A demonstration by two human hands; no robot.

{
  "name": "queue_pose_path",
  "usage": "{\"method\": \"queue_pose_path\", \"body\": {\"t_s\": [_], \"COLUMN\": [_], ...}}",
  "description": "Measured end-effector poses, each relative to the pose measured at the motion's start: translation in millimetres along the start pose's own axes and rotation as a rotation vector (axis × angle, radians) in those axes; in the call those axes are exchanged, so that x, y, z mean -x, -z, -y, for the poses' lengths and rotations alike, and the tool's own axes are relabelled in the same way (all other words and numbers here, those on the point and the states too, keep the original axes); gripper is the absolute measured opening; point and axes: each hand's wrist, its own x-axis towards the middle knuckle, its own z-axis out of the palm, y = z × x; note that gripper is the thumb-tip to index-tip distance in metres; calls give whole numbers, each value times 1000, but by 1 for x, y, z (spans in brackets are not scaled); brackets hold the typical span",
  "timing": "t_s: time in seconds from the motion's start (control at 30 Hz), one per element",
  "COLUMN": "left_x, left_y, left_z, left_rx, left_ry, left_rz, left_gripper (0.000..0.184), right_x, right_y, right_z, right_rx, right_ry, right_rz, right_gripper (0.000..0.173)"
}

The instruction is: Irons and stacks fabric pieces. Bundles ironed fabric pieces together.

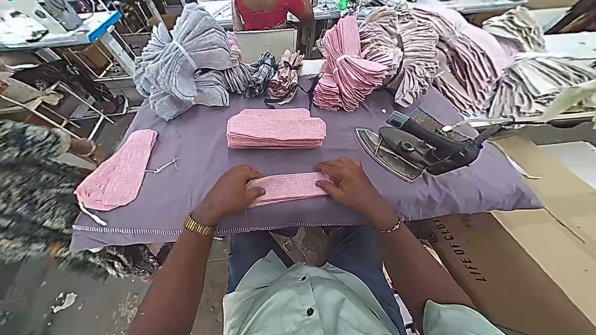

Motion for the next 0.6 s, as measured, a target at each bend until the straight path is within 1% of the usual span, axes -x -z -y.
{"method": "queue_pose_path", "body": {"t_s": [0.07,0.13,0.2,0.27,0.33,0.37,0.43,0.5,0.53,0.57,0.6], "left_x": [9,18,18,4,-20,-34,-59,-78,-82,-82,-78], "left_y": [7,18,33,49,65,70,72,66,62,57,50], "left_z": [-1,-8,-16,-19,-17,-14,-5,8,16,23,27], "left_rx": [130,260,331,357,403,426,400,222,90,-21,-86], "left_ry": [-110,-215,-262,-255,-233,-198,-69,39,48,17,-19], "left_rz": [-69,-183,-387,-597,-699,-714,-711,-719,-738,-776,-834], "left_gripper": [23,17,17,24,33,38,42,44,46,46,43], "right_x": [-4,-5,-12,-26,-52,-66,-87,-96,-95,-89,-79], "right_y": [9,20,32,43,47,44,34,26,22,19,14], "right_z": [-2,-1,9,24,30,27,17,7,4,1,0], "right_rx": [-129,-404,-631,-717,-691,-680,-655,-573,-464,-328,-221], "right_ry": [-11,8,63,47,-7,-39,-155,-244,-249,-232,-197], "right_rz": [23,-23,-167,-347,-463,-492,-504,-501,-523,-557,-599], "right_gripper": [46,38,28,28,33,33,30,25,23,23,23]}}
